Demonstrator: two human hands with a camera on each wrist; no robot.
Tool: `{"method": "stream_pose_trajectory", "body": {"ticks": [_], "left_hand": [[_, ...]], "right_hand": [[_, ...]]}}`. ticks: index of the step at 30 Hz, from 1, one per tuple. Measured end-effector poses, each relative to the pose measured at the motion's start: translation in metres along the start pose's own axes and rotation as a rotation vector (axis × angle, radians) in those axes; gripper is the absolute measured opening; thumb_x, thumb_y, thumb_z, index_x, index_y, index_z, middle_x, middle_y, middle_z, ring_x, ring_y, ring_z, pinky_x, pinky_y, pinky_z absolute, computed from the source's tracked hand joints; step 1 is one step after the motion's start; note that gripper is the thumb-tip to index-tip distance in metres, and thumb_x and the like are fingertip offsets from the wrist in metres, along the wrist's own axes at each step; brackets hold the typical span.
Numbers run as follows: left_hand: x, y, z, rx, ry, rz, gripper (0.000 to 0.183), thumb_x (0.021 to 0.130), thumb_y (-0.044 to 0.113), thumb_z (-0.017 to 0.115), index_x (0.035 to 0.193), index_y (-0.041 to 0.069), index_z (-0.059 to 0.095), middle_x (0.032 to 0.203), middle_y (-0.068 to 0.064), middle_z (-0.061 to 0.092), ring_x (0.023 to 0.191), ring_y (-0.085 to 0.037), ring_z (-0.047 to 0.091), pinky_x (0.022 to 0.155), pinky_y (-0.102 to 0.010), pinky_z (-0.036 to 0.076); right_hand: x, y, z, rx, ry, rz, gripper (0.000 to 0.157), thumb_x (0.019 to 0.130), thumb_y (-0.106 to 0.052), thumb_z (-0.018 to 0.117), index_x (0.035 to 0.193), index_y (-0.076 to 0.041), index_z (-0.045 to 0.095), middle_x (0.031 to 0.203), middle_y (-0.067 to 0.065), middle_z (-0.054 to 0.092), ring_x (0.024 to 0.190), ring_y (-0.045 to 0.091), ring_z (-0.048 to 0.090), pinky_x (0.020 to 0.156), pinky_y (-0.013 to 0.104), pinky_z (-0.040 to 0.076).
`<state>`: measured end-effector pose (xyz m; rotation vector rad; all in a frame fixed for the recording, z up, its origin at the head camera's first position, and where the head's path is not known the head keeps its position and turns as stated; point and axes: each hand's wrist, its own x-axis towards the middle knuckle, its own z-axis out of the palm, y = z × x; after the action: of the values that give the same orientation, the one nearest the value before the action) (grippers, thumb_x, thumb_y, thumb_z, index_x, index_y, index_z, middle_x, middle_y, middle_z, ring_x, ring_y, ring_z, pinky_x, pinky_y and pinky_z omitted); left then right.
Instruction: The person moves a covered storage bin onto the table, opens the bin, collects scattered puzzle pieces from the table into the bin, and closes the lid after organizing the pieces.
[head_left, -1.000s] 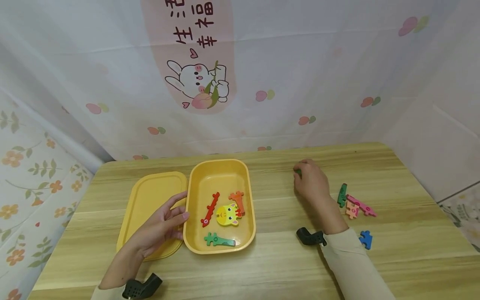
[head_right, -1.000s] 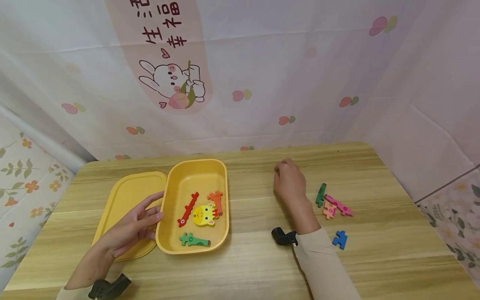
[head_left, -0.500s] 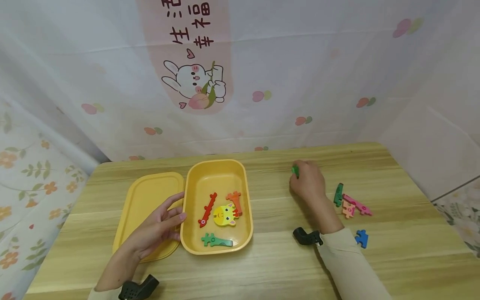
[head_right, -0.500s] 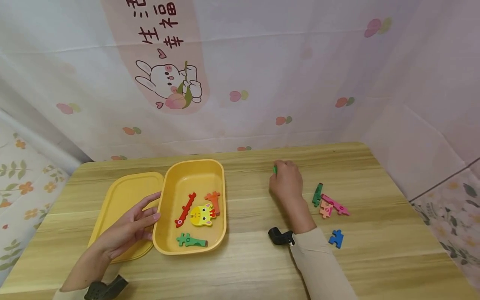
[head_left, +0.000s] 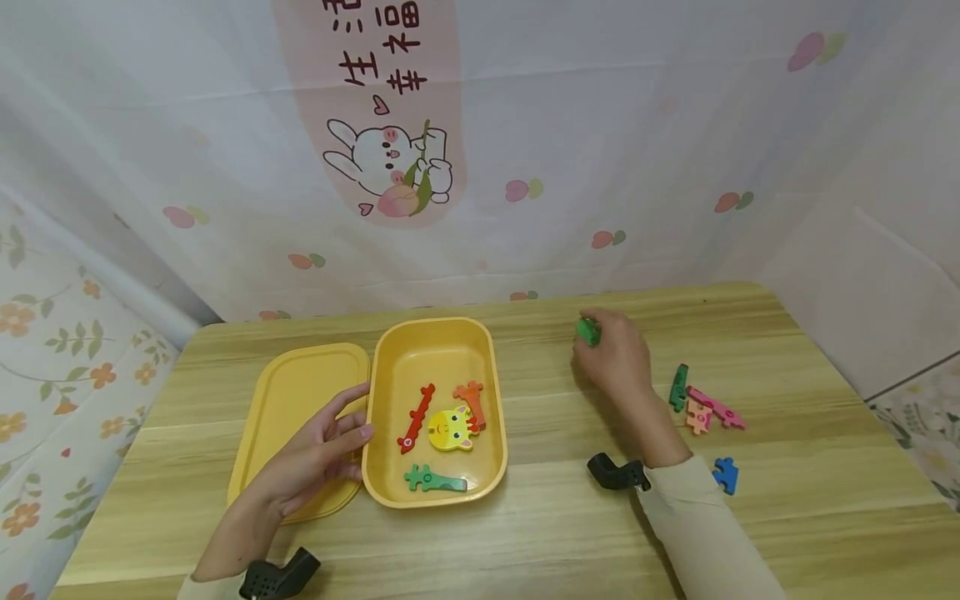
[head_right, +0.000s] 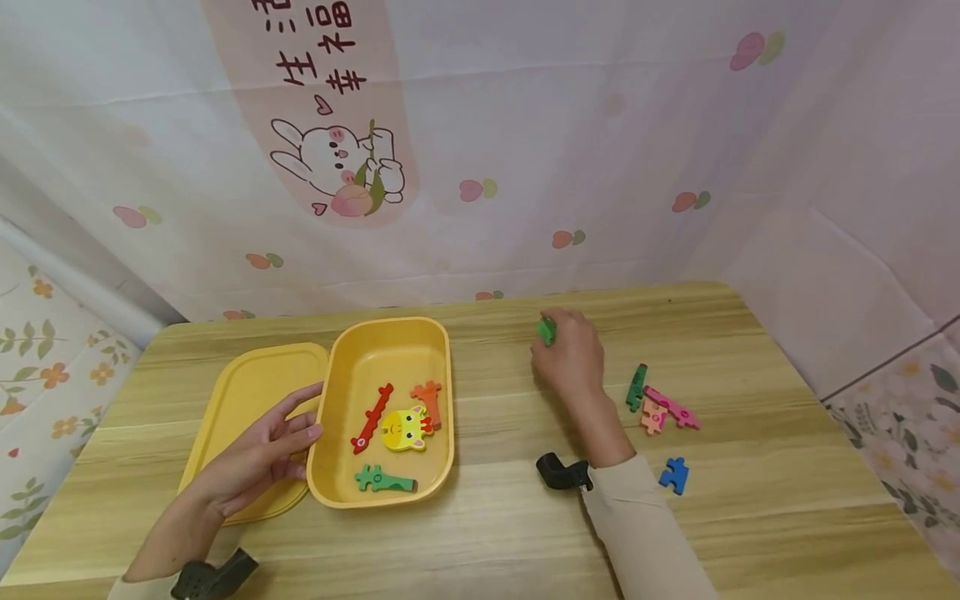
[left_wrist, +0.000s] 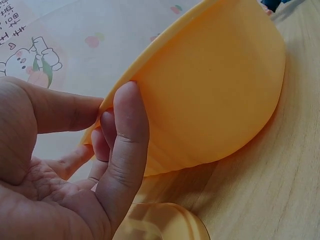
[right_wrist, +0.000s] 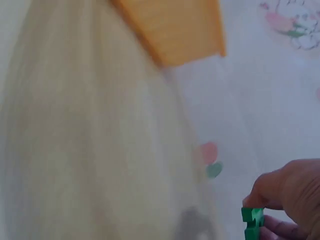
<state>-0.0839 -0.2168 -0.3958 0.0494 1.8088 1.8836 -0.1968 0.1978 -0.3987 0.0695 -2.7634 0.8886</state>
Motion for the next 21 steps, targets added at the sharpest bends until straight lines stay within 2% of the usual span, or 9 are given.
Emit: {"method": "stream_pose_trajectory", "body": {"ticks": [6, 12, 15, 18, 21], "left_hand": [[0.0, 0.0, 0.001, -0.014, -0.009, 0.009, 0.076, 0.109, 0.015, 0.058, 0.168, 0.014, 0.01, 0.111, 0.004, 0.058, 0.088, -0.01, 0.07, 0.07, -0.028, 0.065], [0.0, 0.0, 0.0, -0.012, -0.004, -0.002, 0.076, 0.109, 0.015, 0.058, 0.168, 0.015, 0.011, 0.112, 0.004, 0.059, 0.088, -0.01, 0.071, 0.07, -0.028, 0.065], [0.001, 0.0, 0.0, -0.008, -0.003, 0.001, 0.076, 0.109, 0.015, 0.059, 0.168, 0.015, 0.011, 0.112, 0.004, 0.059, 0.09, -0.01, 0.071, 0.07, -0.028, 0.065], [0.001, 0.0, 0.0, -0.006, -0.006, 0.006, 0.076, 0.109, 0.015, 0.058, 0.168, 0.015, 0.011, 0.113, 0.004, 0.059, 0.091, -0.01, 0.071, 0.07, -0.028, 0.065], [0.0, 0.0, 0.0, -0.011, -0.004, 0.002, 0.076, 0.109, 0.015, 0.058, 0.168, 0.015, 0.011, 0.112, 0.004, 0.058, 0.09, -0.01, 0.071, 0.07, -0.028, 0.065]], "right_hand": [[-0.002, -0.015, -0.01, 0.103, 0.002, 0.009, 0.046, 0.095, -0.011, 0.067, 0.141, -0.002, 0.065, 0.132, 0.025, 0.065, 0.117, 0.043, 0.067, 0.089, 0.057, 0.06], [-0.005, -0.019, -0.015, 0.212, -0.025, 0.014, 0.046, 0.097, -0.009, 0.067, 0.141, 0.001, 0.063, 0.132, 0.026, 0.064, 0.117, 0.043, 0.066, 0.096, 0.056, 0.061], [-0.006, -0.018, -0.017, 0.268, -0.036, 0.028, 0.044, 0.098, -0.011, 0.067, 0.14, 0.0, 0.064, 0.133, 0.024, 0.065, 0.117, 0.042, 0.066, 0.096, 0.054, 0.061], [-0.006, -0.02, -0.019, 0.332, -0.057, 0.076, 0.041, 0.098, -0.013, 0.067, 0.138, -0.003, 0.065, 0.133, 0.022, 0.066, 0.118, 0.039, 0.066, 0.092, 0.046, 0.061], [-0.006, -0.023, -0.022, 0.42, -0.097, 0.144, 0.041, 0.099, -0.016, 0.068, 0.138, -0.005, 0.064, 0.134, 0.019, 0.064, 0.12, 0.035, 0.064, 0.087, 0.033, 0.058]]}}
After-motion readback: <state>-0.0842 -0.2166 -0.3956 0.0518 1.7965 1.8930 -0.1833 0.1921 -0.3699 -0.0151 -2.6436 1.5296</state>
